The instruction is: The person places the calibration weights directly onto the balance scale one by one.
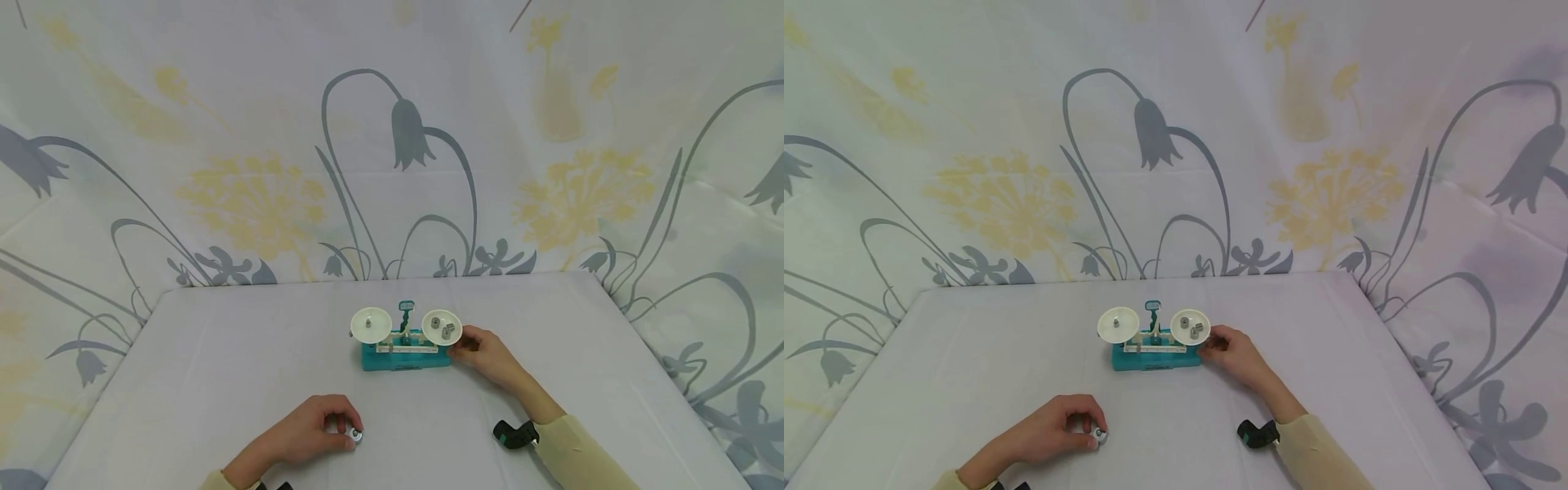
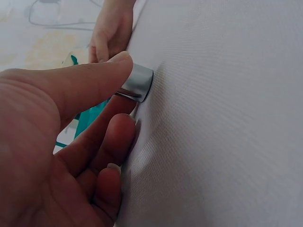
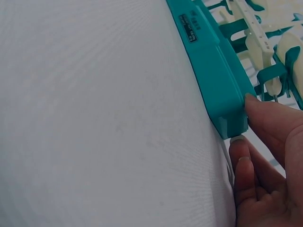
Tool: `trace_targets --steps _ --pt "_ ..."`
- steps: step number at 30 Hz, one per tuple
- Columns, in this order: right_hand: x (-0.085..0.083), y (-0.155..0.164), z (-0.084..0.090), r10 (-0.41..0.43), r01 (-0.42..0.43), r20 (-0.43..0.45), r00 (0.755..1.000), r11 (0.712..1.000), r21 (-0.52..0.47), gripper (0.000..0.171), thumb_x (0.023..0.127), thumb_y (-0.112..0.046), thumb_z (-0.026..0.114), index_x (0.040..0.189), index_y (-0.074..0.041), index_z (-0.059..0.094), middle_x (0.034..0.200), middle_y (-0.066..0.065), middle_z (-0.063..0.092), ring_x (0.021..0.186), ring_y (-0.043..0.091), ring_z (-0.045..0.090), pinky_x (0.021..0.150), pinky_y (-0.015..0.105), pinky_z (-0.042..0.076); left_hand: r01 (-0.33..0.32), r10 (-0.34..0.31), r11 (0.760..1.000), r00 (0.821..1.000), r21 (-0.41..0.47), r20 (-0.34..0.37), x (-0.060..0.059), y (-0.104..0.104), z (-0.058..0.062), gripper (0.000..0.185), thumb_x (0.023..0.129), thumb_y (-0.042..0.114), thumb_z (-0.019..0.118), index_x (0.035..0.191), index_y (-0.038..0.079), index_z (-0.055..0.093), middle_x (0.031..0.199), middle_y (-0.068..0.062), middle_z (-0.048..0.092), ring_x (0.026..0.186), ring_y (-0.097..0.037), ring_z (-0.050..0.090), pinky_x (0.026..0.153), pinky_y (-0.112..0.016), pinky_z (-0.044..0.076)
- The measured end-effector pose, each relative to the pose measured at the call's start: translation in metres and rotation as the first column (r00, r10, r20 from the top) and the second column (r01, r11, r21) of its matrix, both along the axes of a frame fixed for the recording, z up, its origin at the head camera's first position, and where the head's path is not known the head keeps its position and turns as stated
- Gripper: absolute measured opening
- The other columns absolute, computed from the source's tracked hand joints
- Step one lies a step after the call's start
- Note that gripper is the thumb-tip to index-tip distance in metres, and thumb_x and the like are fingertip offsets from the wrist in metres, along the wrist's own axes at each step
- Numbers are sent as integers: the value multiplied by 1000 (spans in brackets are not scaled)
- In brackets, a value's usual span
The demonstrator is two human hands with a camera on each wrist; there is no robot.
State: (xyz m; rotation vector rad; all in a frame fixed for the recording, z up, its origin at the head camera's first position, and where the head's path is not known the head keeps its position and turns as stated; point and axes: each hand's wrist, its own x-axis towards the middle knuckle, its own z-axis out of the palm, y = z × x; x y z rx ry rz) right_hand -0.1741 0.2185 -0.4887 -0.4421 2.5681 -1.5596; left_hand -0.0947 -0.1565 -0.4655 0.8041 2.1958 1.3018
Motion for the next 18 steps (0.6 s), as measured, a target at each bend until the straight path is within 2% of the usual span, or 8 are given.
trace_targets --steps 7,18 --pt "0 -1 2 -13 13 6 1000 1000 7 27 87 -11 76 112 -5 69 96 2 68 88 18 61 79 28 51 15 -15 1000 1000 7 -24 0 0 0 14 88 20 77 100 22 71 91 8 65 80 -6 57 70 -22 46" --pt "0 0 0 -1 1 -3 1000 1000 2 29 87 -13 77 113 -5 68 98 2 68 90 19 62 80 29 51 40 -37 997 998 72 -43 -3 0 -1 8 91 18 74 99 20 73 92 2 68 80 -6 60 70 -21 48"
